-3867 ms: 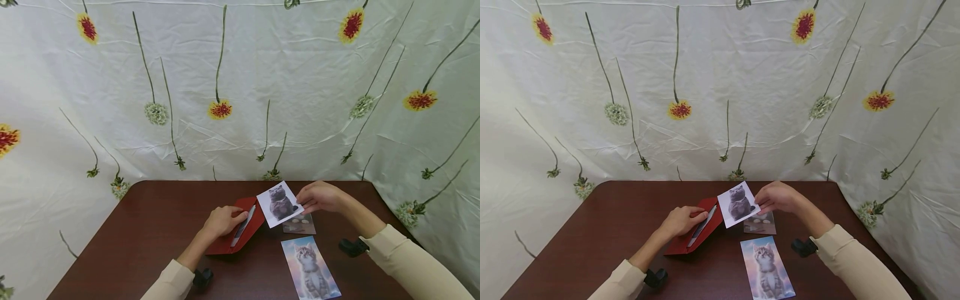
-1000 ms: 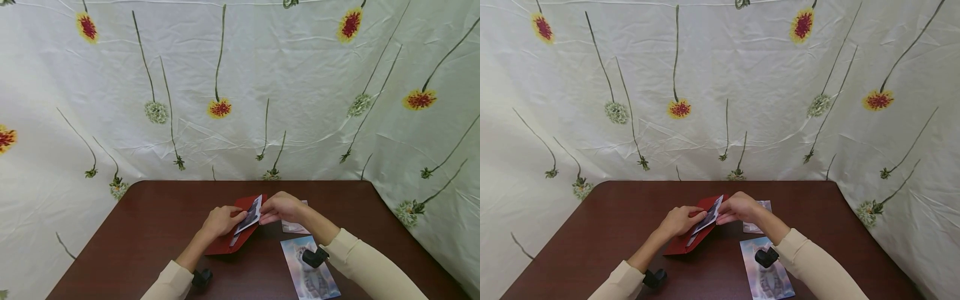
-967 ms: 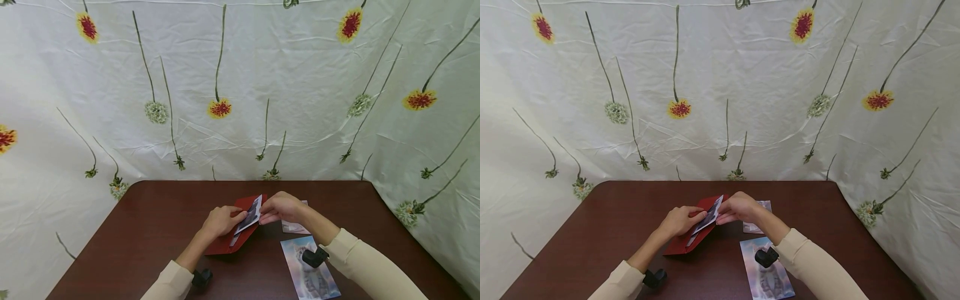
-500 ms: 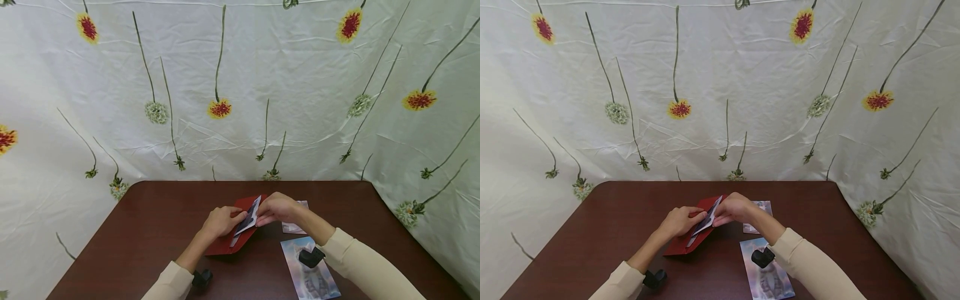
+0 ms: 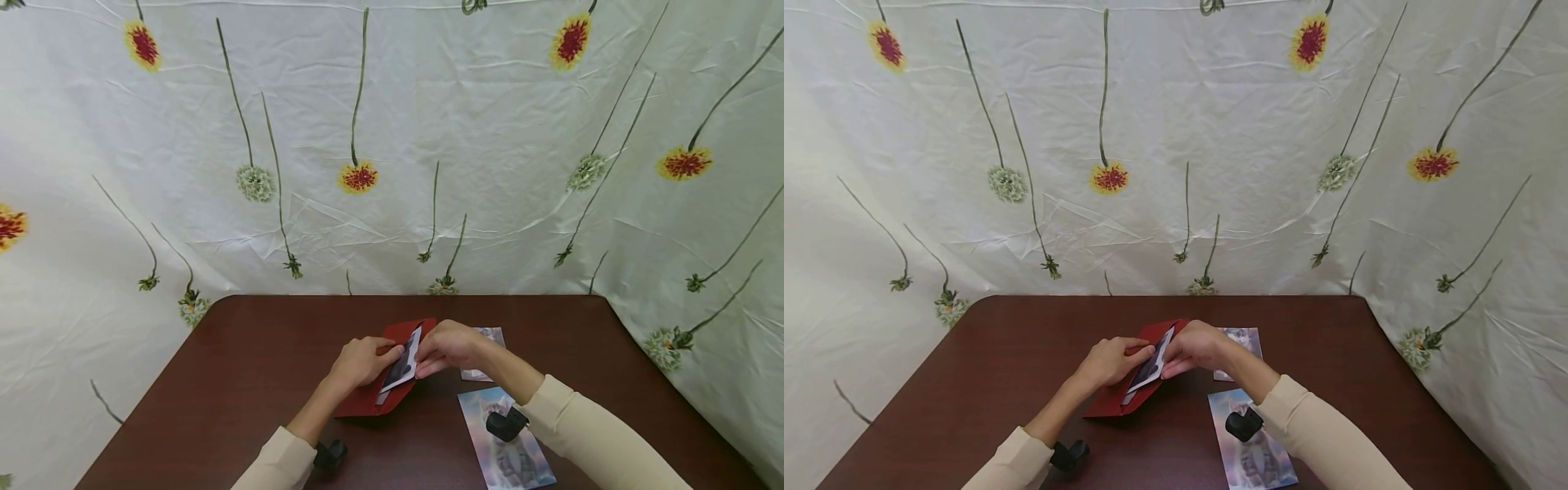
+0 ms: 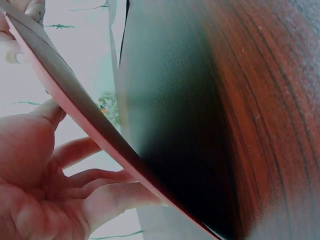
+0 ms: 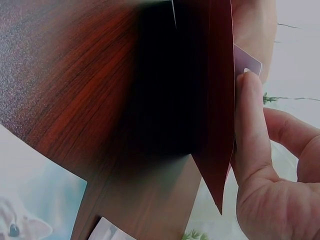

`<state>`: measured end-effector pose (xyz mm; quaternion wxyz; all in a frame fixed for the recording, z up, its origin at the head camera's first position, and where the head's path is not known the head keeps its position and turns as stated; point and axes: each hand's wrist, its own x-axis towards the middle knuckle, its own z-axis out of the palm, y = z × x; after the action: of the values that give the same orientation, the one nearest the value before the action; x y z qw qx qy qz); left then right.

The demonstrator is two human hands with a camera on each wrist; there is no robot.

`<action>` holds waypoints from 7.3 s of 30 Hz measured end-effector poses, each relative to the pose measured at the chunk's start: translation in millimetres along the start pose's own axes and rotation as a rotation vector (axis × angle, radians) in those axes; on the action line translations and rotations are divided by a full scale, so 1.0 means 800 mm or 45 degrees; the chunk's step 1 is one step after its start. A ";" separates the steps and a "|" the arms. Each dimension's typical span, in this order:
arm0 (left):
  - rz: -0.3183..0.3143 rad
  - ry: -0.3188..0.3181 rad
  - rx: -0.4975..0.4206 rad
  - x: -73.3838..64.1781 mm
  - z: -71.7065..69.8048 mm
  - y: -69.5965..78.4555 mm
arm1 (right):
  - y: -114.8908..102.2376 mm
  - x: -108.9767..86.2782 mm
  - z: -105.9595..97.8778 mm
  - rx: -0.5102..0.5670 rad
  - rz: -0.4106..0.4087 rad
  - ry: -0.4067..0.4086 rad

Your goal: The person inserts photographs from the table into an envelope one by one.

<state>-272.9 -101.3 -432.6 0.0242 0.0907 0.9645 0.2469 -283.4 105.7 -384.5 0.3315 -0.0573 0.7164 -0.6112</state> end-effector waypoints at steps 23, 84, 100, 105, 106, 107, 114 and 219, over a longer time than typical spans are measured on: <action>-0.007 0.002 0.003 -0.001 0.001 0.001 | 0.009 0.011 0.006 -0.009 -0.009 0.082; 0.020 -0.001 -0.038 -0.001 0.000 0.000 | 0.031 0.027 0.026 0.073 -0.072 0.055; 0.008 0.010 -0.015 0.000 0.002 0.000 | 0.016 0.011 0.004 0.041 -0.071 0.082; 0.000 0.001 -0.008 -0.001 0.001 0.000 | 0.012 0.003 -0.006 0.038 -0.087 0.107; -0.004 -0.001 -0.007 -0.001 0.001 0.000 | 0.011 0.002 -0.007 0.038 -0.092 0.111; -0.007 -0.004 -0.009 -0.002 0.000 0.000 | 0.010 0.000 -0.009 0.034 -0.095 0.115; -0.014 -0.005 -0.018 -0.002 0.000 0.001 | 0.009 -0.012 -0.025 0.023 -0.130 0.117; -0.011 -0.006 -0.003 0.000 -0.003 -0.002 | 0.117 -0.079 -0.147 -0.361 0.100 0.324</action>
<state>-273.4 -103.6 -431.5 0.0277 0.0869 0.9645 0.2477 -268.5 257.8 -440.7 0.2507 0.0023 0.8331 -0.4931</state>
